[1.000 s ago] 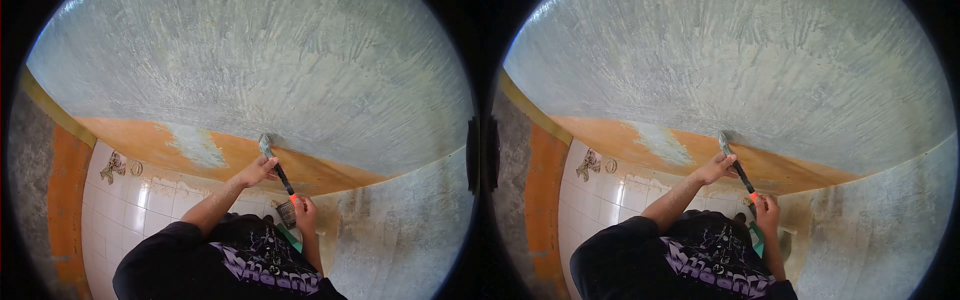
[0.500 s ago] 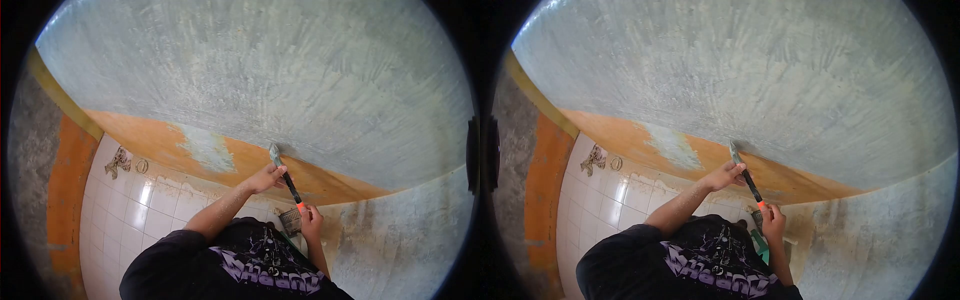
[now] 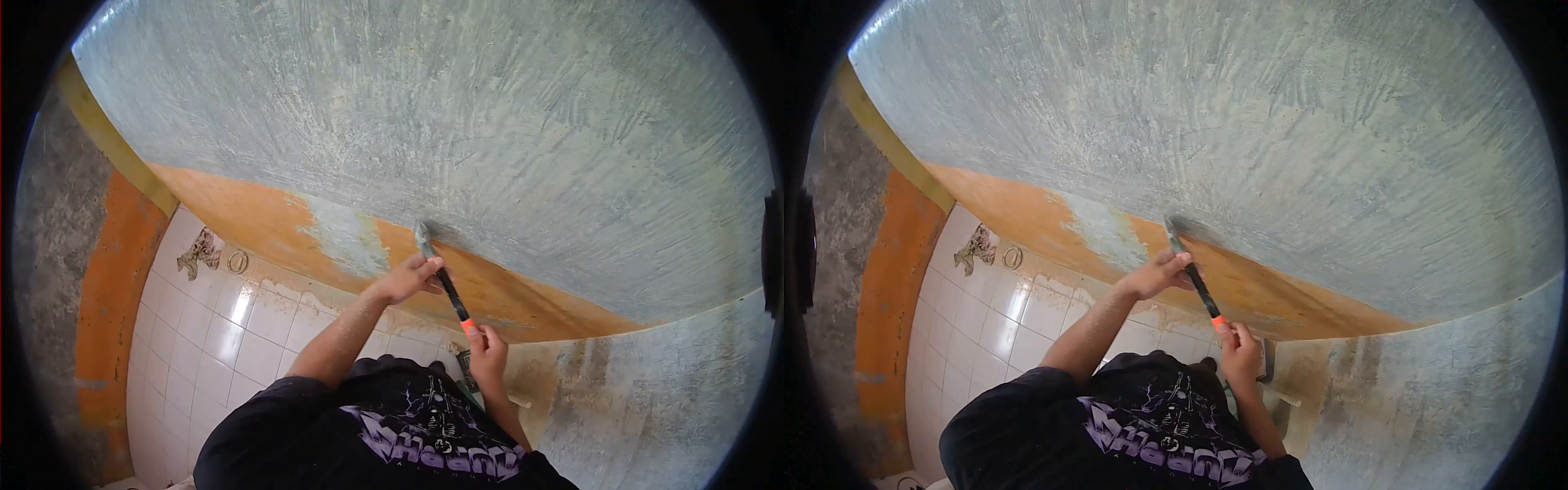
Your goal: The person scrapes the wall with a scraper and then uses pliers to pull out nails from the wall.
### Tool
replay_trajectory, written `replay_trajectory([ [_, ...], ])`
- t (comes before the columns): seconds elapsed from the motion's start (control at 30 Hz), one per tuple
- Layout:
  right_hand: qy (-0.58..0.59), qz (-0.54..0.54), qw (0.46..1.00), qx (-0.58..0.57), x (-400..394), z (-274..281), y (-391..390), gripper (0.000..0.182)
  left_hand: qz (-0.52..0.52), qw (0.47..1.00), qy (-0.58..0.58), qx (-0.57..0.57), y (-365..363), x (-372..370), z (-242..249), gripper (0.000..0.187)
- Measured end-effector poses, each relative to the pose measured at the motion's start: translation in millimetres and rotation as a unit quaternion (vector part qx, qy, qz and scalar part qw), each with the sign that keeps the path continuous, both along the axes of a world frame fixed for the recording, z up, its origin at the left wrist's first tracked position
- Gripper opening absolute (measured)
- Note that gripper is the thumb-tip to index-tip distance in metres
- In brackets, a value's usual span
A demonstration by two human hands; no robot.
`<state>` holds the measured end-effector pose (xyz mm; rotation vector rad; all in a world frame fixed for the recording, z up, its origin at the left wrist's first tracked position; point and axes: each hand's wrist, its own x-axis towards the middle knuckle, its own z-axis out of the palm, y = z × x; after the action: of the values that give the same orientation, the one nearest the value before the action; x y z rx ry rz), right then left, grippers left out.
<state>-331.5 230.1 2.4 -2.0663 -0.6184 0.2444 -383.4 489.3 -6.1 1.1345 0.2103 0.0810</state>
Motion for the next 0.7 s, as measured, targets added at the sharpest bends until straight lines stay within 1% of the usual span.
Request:
replay_trajectory([
  [0.03,0.010,0.003,1.000,0.013,-2,-4,5,0.028,-0.006,1.000,0.000,-0.006,8,-5,0,0.038],
  [0.13,0.039,-0.009,0.999,0.016,-8,0,6,0.028,0.031,0.999,0.014,-0.030,2,-6,3,0.036],
  [0.23,0.012,-0.016,1.000,-0.022,-7,9,5,0.029,0.064,0.996,0.043,-0.041,-7,-6,15,0.036],
  [0.33,-0.045,0.011,0.998,-0.032,-15,16,22,0.030,0.015,1.000,0.011,0.006,18,-17,7,0.036],
  [0.4,-0.017,0.033,0.999,0.010,-16,3,34,0.029,0.026,1.000,-0.002,-0.008,34,-24,9,0.034],
  [0.47,0.001,0.045,0.998,0.041,-20,-4,42,0.028,0.046,0.999,0.008,-0.026,30,-30,11,0.031],
  [0.5,0.013,0.049,0.999,0.014,-21,-2,39,0.027,0.061,0.997,0.020,-0.035,27,-30,15,0.030],
  [0.6,0.040,0.077,0.996,0.005,-18,3,28,0.027,0.085,0.995,0.021,-0.057,14,-27,17,0.027],
  [0.7,0.057,0.113,0.991,0.040,-6,-8,4,0.032,0.088,0.991,-0.009,-0.098,-10,-16,12,0.024],
])
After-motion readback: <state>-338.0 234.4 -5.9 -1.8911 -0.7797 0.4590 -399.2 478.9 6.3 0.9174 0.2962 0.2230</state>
